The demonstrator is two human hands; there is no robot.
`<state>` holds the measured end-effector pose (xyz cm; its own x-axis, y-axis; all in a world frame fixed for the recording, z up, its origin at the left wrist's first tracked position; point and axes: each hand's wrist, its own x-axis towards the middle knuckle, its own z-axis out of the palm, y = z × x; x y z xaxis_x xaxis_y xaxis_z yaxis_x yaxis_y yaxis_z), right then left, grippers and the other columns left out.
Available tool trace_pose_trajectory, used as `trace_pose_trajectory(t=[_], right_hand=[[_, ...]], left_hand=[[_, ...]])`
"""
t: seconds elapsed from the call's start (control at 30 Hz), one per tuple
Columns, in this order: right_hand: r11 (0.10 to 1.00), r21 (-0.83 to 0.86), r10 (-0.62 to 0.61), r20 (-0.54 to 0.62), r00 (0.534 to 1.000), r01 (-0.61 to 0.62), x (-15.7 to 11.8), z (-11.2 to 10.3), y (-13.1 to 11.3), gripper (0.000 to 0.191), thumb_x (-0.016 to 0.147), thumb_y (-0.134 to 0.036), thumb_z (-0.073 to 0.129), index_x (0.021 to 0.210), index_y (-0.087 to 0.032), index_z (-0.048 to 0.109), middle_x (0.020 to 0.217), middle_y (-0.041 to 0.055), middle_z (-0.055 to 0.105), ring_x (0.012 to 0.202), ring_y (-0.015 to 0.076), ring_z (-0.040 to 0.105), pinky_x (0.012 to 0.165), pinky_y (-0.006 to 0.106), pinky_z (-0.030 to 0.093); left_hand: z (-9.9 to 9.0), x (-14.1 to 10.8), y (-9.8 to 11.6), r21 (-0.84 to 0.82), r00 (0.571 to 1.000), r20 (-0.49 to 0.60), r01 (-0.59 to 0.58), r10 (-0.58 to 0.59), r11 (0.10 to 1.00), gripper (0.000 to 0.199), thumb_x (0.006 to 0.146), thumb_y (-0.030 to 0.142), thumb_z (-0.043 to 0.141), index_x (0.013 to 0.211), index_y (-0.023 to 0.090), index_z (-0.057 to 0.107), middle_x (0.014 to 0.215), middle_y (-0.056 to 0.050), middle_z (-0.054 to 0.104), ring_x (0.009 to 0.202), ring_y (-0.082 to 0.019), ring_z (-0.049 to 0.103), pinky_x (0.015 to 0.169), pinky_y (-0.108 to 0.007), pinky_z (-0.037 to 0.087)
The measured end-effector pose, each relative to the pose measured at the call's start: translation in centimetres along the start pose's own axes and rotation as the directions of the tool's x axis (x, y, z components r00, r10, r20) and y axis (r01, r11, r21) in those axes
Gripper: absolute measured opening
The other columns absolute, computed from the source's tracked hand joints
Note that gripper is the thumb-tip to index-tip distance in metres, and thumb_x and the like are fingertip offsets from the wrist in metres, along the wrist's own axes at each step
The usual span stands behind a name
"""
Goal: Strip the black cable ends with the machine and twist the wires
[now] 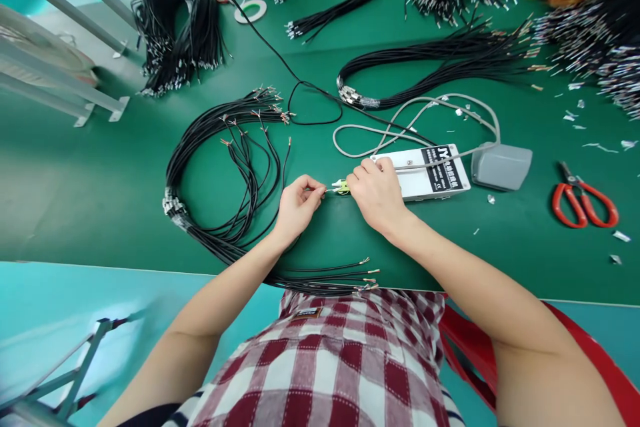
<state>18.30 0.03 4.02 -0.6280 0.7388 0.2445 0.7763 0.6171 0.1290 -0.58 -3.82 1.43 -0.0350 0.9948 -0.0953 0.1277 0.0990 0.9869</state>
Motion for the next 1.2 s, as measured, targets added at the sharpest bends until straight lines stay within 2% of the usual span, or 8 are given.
trace_pose_trajectory(t=[0.23, 0.4, 0.53, 0.63, 0.77, 0.87, 1.1, 1.2], right_hand=[[0.992, 0.126, 0.005, -0.052, 0.999, 0.001, 0.2, 0.1, 0.4, 0.028, 0.093, -0.007, 0.048, 0.071, -0.024, 0.046, 0.07, 0.0006, 0.059, 0.087, 0.0202, 0.053, 0.094, 0.042, 0.033], [0.99, 0.138, 0.03, -0.006, 1.0, -0.029, 0.5, -0.4, 0.1, 0.024, 0.091, -0.008, 0.051, 0.073, -0.024, 0.053, 0.073, 0.0015, 0.061, 0.09, 0.0213, 0.054, 0.099, 0.046, 0.031], [0.993, 0.122, 0.012, -0.015, 1.0, -0.01, -0.6, -1.8, 0.6, 0.008, 0.091, -0.017, 0.06, 0.096, -0.022, 0.064, 0.098, 0.0052, 0.071, 0.104, 0.0256, 0.056, 0.104, 0.052, 0.025], [0.984, 0.166, 0.093, -0.173, 0.981, -0.064, -3.6, -2.7, 1.7, 0.021, 0.094, -0.026, 0.061, 0.114, -0.023, 0.063, 0.118, 0.0046, 0.072, 0.111, 0.0249, 0.058, 0.104, 0.05, 0.025], [0.94, 0.24, 0.32, -0.371, 0.872, -0.243, -8.3, -2.3, 2.3, 0.011, 0.091, -0.02, 0.063, 0.102, -0.024, 0.063, 0.112, 0.0027, 0.076, 0.106, 0.0235, 0.063, 0.097, 0.045, 0.03], [0.943, 0.234, 0.313, -0.378, 0.871, -0.237, -10.0, -1.3, 1.7, 0.01, 0.089, -0.015, 0.063, 0.092, -0.024, 0.06, 0.109, 0.0007, 0.078, 0.105, 0.0226, 0.065, 0.092, 0.042, 0.034], [0.927, 0.204, 0.371, -0.389, 0.843, -0.314, -9.8, -0.2, 1.1, 0.011, 0.088, -0.016, 0.065, 0.091, -0.026, 0.063, 0.103, -0.0014, 0.079, 0.1, 0.0247, 0.067, 0.095, 0.045, 0.035], [0.901, 0.281, 0.414, -0.336, 0.846, -0.33, -10.0, -0.5, 0.9, 0.009, 0.088, -0.019, 0.065, 0.091, -0.027, 0.064, 0.106, 0.0015, 0.079, 0.108, 0.029, 0.066, 0.098, 0.049, 0.036]], left_hand=[[0.6, 1.0, 0.1, 0.131, 0.999, -0.029, -0.009, 0.013, 0.991, 0.012, 0.084, 0.019, 0.06, 0.074, 0.018, 0.053, 0.055, 0.005, 0.048, 0.045, -0.007, 0.038, 0.046, -0.02, 0.024], [1.0, 1.2, 0.0, 0.183, 1.0, -0.019, -0.008, 0.012, 0.983, 0.013, 0.085, 0.018, 0.057, 0.073, 0.018, 0.052, 0.053, 0.006, 0.047, 0.045, -0.008, 0.038, 0.047, -0.021, 0.026], [1.1, 1.3, -0.1, 0.193, 1.0, -0.026, -0.009, 0.015, 0.981, 0.012, 0.086, 0.019, 0.057, 0.075, 0.018, 0.053, 0.055, 0.005, 0.049, 0.046, -0.008, 0.04, 0.049, -0.021, 0.027], [1.0, 1.4, -0.1, 0.198, 1.0, -0.029, 0.0, 0.006, 0.98, 0.011, 0.085, 0.018, 0.057, 0.075, 0.018, 0.054, 0.057, 0.005, 0.052, 0.047, -0.009, 0.042, 0.05, -0.021, 0.029], [1.0, 1.3, -0.1, 0.208, 1.0, -0.023, 0.002, 0.002, 0.978, 0.011, 0.085, 0.017, 0.057, 0.074, 0.018, 0.054, 0.057, 0.004, 0.054, 0.047, -0.009, 0.043, 0.05, -0.022, 0.029], [0.8, 1.4, 0.0, 0.21, 1.0, -0.024, 0.002, 0.003, 0.978, 0.012, 0.085, 0.018, 0.058, 0.074, 0.019, 0.054, 0.055, 0.005, 0.052, 0.046, -0.009, 0.042, 0.049, -0.022, 0.028], [0.5, 0.8, -0.5, 0.237, 0.999, -0.045, -0.012, 0.024, 0.971, 0.011, 0.085, 0.018, 0.059, 0.075, 0.018, 0.055, 0.059, 0.004, 0.055, 0.047, -0.008, 0.045, 0.05, -0.021, 0.03], [-1.1, 0.9, -0.9, 0.163, 0.995, -0.098, 0.01, 0.006, 0.987, 0.011, 0.084, 0.021, 0.062, 0.075, 0.018, 0.055, 0.06, 0.005, 0.056, 0.046, -0.007, 0.047, 0.048, -0.021, 0.032]])
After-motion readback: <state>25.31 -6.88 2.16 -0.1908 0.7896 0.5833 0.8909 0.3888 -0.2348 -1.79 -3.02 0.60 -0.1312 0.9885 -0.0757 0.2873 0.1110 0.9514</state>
